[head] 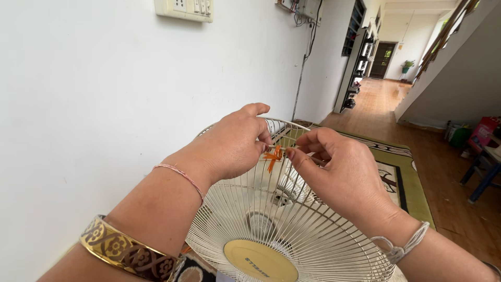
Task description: The person secures a white metal fan cage using orange zip ties. They thread the ties through the cage bars, pull them tight, and trim the excess ends. The person rotates the fan to access different points around the cage and continues fastening until the cage is held in place.
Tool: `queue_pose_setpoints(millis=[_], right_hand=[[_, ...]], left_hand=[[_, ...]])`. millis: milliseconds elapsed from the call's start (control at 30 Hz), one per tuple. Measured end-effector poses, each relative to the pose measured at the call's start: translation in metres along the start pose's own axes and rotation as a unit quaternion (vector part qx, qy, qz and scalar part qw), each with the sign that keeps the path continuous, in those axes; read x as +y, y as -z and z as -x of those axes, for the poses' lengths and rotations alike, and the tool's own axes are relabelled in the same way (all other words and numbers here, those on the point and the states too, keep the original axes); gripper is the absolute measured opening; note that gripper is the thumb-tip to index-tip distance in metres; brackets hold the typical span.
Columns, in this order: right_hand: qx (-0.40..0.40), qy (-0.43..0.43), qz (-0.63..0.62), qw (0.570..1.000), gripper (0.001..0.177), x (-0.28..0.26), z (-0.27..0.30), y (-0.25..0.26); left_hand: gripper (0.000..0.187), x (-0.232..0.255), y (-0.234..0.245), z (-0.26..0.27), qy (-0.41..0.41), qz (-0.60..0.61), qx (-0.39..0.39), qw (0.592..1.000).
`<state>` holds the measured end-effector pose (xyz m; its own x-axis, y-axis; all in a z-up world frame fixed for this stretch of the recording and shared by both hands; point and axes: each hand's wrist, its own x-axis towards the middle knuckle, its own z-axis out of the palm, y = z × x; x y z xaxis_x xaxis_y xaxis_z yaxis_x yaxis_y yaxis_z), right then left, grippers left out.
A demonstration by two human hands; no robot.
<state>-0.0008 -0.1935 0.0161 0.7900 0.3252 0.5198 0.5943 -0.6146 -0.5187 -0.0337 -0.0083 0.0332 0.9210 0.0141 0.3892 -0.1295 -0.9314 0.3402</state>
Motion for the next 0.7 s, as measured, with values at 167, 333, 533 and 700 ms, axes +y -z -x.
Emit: queue_pose_setpoints(millis=[167, 333, 533, 700], right_hand=[[-0.047, 0.034, -0.046, 0.997, 0.044, 0.002, 0.001, 0.002], [-0.157, -0.017, -0.13, 0.979, 0.032, 0.009, -0.007, 0.01], [-0.201, -0.041, -0.216, 0.955, 0.03, 0.011, -0.009, 0.024], [-0.194, -0.014, -0.158, 0.968, 0.031, -0.01, 0.0, 0.02]], left_hand=[[0.017, 0.008, 0.002, 0.008, -0.034, -0.029, 0.023, 0.999], [0.017, 0.021, 0.011, 0.02, -0.005, -0.019, -0.013, 1.0], [0.016, 0.031, 0.032, 0.032, 0.032, 0.033, -0.069, 0.997], [0.018, 0.021, 0.04, 0.037, 0.012, 0.043, -0.067, 0.997]])
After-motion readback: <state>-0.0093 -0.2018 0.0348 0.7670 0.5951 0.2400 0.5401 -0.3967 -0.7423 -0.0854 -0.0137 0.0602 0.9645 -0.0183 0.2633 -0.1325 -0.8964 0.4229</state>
